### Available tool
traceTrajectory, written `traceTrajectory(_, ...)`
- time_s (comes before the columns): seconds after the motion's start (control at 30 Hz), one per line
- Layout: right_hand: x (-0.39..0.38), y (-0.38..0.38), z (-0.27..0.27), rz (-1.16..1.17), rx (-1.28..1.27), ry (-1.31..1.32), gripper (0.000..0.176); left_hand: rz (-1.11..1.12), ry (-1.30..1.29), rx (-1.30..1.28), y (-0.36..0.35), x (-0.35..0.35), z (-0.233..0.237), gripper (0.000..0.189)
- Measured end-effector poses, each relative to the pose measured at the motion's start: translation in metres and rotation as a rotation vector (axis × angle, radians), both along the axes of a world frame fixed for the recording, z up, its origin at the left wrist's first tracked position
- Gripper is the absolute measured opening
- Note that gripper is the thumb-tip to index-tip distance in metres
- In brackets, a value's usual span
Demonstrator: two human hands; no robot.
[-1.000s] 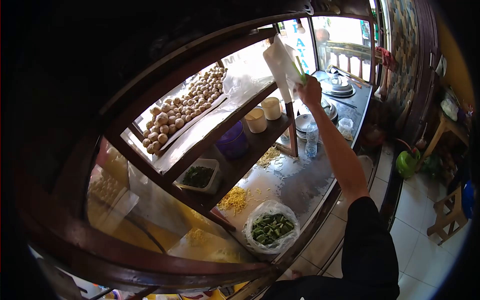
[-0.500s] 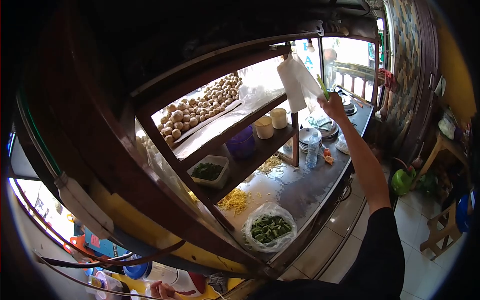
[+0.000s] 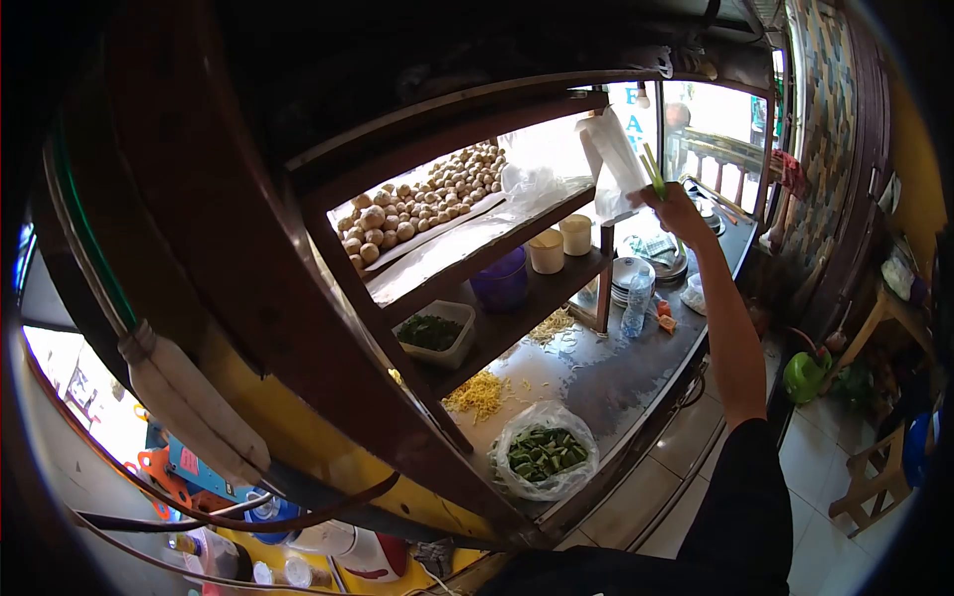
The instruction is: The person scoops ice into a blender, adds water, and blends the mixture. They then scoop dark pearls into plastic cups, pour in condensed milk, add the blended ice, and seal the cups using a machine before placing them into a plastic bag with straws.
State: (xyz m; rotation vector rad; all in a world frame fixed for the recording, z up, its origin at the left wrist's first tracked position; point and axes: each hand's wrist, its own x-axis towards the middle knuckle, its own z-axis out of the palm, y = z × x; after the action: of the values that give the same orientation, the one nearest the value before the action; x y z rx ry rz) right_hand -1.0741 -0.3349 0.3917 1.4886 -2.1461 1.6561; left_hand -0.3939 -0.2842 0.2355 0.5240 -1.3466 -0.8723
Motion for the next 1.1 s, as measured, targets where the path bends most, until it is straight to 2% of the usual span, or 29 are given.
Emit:
traceTrajectory(0.03, 0.005, 0.002, 0.003, 0.071, 0.011, -0.128, 0.019, 0.007, 0.002, 0.008, 0.002, 0.001, -0.001, 0.035)
traceTrajectory(0.07, -0.006, -0.002, -0.001, 0.060, 0.040, 0.017, 0.016, 0.006, 0.020, 0.013, 0.003, 0.001, -0.002, 0.035)
traceTrajectory(0.2, 0.000, -0.007, 0.006, 0.050, 0.025, -0.099, 0.020, -0.001, 0.028, 0.035, 0.004, -0.002, 0.003, 0.037)
traceTrajectory(0.3, -0.033, -0.021, -0.001, 0.078, 0.071, -0.063, 0.024, 0.021, 0.034, 0.043, 0.008, -0.006, 0.005, 0.038)
traceTrajectory(0.43, -0.028, -0.015, 0.000, 0.130, 0.156, 0.004, 0.025, 0.053, 0.091, 0.004, 0.010, -0.005, -0.002, 0.037)
traceTrajectory(0.5, 0.000, 0.000, 0.006, 0.201, 0.141, -0.197, 0.023, 0.036, 0.101, 0.014, 0.013, -0.005, -0.001, 0.037)
traceTrajectory(0.57, -0.003, 0.001, -0.002, 0.238, 0.172, -0.181, 0.022, 0.019, 0.112, 0.023, 0.016, -0.005, 0.002, 0.036)
traceTrajectory(0.63, 0.001, -0.005, -0.022, 0.117, 0.058, -0.028, 0.022, -0.068, 0.180, -0.030, 0.019, -0.007, 0.004, 0.038)
traceTrajectory(0.67, 0.002, -0.008, -0.030, 0.006, 0.118, 0.117, 0.017, -0.063, 0.185, -0.028, 0.018, -0.005, 0.002, 0.038)
traceTrajectory(0.7, 0.004, -0.010, -0.041, -0.104, 0.178, 0.261, 0.014, -0.193, 0.207, -0.079, 0.015, 0.001, -0.003, 0.039)
traceTrajectory(0.77, 0.011, -0.007, -0.092, 0.353, 0.055, 0.657, 0.008, -0.404, 0.250, -0.098, 0.015, 0.021, -0.017, 0.043)
traceTrajectory(0.8, 0.014, -0.008, -0.127, 0.619, 0.224, 0.877, 0.010, -0.488, 0.245, -0.078, 0.016, 0.031, -0.022, 0.046)
traceTrajectory(0.83, 0.029, -0.001, -0.162, 0.598, 0.518, 0.915, 0.009, -0.560, 0.251, -0.072, 0.014, 0.036, -0.028, 0.049)
traceTrajectory(0.87, 0.045, 0.006, -0.197, 0.571, 0.814, 0.975, 0.009, -0.514, 0.194, -0.105, 0.003, 0.045, -0.039, 0.040)
traceTrajectory(0.9, 0.058, 0.021, -0.226, 0.498, 0.755, 0.856, 0.011, -0.441, 0.137, -0.136, 0.003, 0.055, -0.048, 0.033)
traceTrajectory(0.93, 0.071, 0.037, -0.255, 0.433, 0.683, 0.730, 0.015, -0.412, 0.139, -0.049, 0.010, 0.037, -0.029, 0.034)
traceTrajectory(0.97, 0.096, 0.054, -0.265, 0.376, 0.600, 0.606, 0.020, -0.490, 0.001, -0.057, 0.011, 0.013, 0.008, 0.039)
traceTrajectory(1.0, 0.106, 0.073, -0.257, 0.438, 0.777, 0.709, 0.022, -0.592, -0.087, -0.087, 0.009, 0.011, 0.016, 0.041)
traceTrajectory(1.03, 0.120, 0.095, -0.250, 0.199, 0.551, 0.508, 0.024, -0.590, -0.162, 0.018, 0.010, 0.006, 0.027, 0.048)
traceTrajectory(1.1, 0.151, 0.140, -0.221, -0.159, 0.118, 0.427, 0.025, -0.928, -0.339, -0.025, -0.004, -0.012, 0.059, 0.052)
